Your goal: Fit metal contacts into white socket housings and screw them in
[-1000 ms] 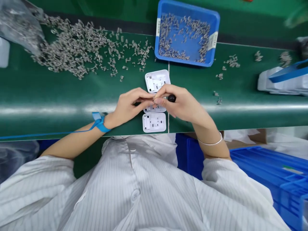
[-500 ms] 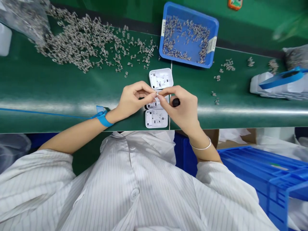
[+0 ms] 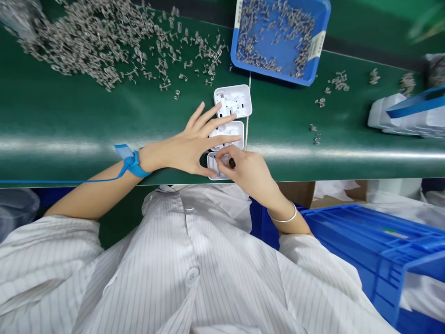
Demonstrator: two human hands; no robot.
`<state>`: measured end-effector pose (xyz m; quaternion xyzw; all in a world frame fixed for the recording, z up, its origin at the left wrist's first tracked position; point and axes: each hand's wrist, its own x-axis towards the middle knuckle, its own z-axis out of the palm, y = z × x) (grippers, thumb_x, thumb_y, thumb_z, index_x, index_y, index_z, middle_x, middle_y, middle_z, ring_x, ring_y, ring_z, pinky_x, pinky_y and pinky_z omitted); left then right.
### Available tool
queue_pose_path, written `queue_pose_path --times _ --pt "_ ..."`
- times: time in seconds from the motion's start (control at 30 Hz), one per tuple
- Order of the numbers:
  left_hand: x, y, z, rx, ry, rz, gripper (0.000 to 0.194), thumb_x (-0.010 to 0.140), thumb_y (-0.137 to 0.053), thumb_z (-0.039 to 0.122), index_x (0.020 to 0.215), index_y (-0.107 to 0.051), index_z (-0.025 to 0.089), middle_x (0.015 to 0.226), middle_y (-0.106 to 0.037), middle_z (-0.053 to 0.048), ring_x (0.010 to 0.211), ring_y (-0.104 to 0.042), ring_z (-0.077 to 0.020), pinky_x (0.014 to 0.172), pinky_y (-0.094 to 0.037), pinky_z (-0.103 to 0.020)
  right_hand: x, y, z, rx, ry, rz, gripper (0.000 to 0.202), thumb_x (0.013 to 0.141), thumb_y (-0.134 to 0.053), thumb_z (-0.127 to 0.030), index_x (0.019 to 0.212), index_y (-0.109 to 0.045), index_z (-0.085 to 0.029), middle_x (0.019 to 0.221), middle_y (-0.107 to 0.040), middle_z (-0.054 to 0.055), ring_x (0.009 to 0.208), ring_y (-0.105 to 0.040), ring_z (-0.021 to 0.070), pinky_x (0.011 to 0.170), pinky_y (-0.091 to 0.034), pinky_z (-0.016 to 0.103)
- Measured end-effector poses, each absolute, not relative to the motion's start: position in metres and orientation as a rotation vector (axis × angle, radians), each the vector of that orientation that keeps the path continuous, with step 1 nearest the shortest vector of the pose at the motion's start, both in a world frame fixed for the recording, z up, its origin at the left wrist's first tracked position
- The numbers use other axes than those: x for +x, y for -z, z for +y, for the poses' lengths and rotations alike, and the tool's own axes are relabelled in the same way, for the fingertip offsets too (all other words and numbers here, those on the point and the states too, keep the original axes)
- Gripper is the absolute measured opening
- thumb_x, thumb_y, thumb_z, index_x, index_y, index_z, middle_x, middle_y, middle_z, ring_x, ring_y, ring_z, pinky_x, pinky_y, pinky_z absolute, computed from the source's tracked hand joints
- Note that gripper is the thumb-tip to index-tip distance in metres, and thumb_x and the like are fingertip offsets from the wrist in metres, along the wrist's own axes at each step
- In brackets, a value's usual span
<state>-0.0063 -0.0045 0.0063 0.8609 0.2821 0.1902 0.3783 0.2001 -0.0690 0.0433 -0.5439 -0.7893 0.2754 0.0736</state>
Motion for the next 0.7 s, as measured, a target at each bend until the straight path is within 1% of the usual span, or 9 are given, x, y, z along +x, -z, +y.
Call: queue_pose_path --times 0.17,0.27,0.37,0.47,0.57,0.63,0.7 --pt "-0.006 -0.006 -0.005 2.260 -0.438 0.695 0.088 0.069 -0.084 0.067 0.146 -0.051 0.040 0.168 -0.024 -0.002 0.158 -0.006 -0.0442 0.125 0.005 -0.073 0.191 -0.038 -0.069 -1.746 -0.696 -2.473 0.020 0.099 -0.053 -0.030 0.104 -0.068 -0.017 0.073 -0.070 0.003 0.061 -0.060 0.0164 0.057 -0.029 0.028" --pt "-0.007 -0.006 -0.004 2.277 -0.410 0.692 0.084 0.071 -0.085 0.063 0.146 -0.051 0.041 0.169 -0.024 -0.001 0.158 -0.006 -0.0437 0.125 0.005 -0.074 0.191 -0.041 -0.070 -1.795 -0.631 -2.485 0.023 0.101 -0.049 -0.031 0.104 -0.067 -0.017 0.075 -0.072 0.005 0.061 -0.061 0.0167 0.056 -0.026 0.028" --pt "-0.007 -0.003 -0.005 2.304 -0.420 0.674 0.085 0.074 -0.083 0.059 0.149 -0.048 0.040 0.169 -0.021 -0.002 0.159 -0.004 -0.0421 0.126 0.008 -0.071 0.192 -0.043 -0.072 -1.797 -0.607 -2.485 0.025 0.102 -0.048 -0.033 0.104 -0.066 -0.017 0.075 -0.071 0.005 0.061 -0.062 0.0168 0.056 -0.025 0.028" --pt "-0.007 -0.001 -0.006 2.293 -0.423 0.684 0.085 0.074 -0.084 0.059 0.149 -0.048 0.040 0.169 -0.021 0.000 0.159 -0.005 -0.0418 0.127 0.009 -0.069 0.193 -0.044 -0.074 -1.839 -0.574 -2.494 0.024 0.101 -0.049 -0.034 0.101 -0.066 -0.017 0.072 -0.071 0.005 0.058 -0.061 0.0170 0.055 -0.023 0.029" --pt "-0.006 -0.001 -0.006 2.273 -0.408 0.700 0.083 0.073 -0.084 0.061 0.147 -0.050 0.042 0.169 -0.022 0.002 0.158 -0.007 -0.0430 0.126 0.008 -0.070 0.192 -0.044 -0.077 -1.888 -0.532 -2.485 0.021 0.100 -0.051 -0.032 0.099 -0.066 -0.017 0.073 -0.071 0.004 0.055 -0.058 0.0161 0.055 -0.022 0.029" --pt "-0.007 -0.001 -0.006 2.302 -0.422 0.677 0.083 0.076 -0.082 0.060 0.149 -0.048 0.040 0.170 -0.021 0.000 0.158 -0.008 -0.0445 0.124 0.008 -0.073 0.193 -0.045 -0.079 -1.903 -0.498 -2.477 0.022 0.100 -0.051 -0.033 0.100 -0.067 -0.017 0.074 -0.072 0.004 0.054 -0.057 0.0158 0.054 -0.021 0.029" --pt "-0.007 -0.001 -0.007 2.345 -0.439 0.653 0.082 0.079 -0.079 0.059 0.151 -0.046 0.035 0.170 -0.021 -0.005 0.157 -0.007 -0.0457 0.123 0.006 -0.075 0.193 -0.046 -0.082 -1.907 -0.465 -2.469 0.023 0.100 -0.051 -0.034 0.102 -0.067 -0.018 0.075 -0.072 0.004 0.054 -0.058 0.0160 0.054 -0.022 0.028"
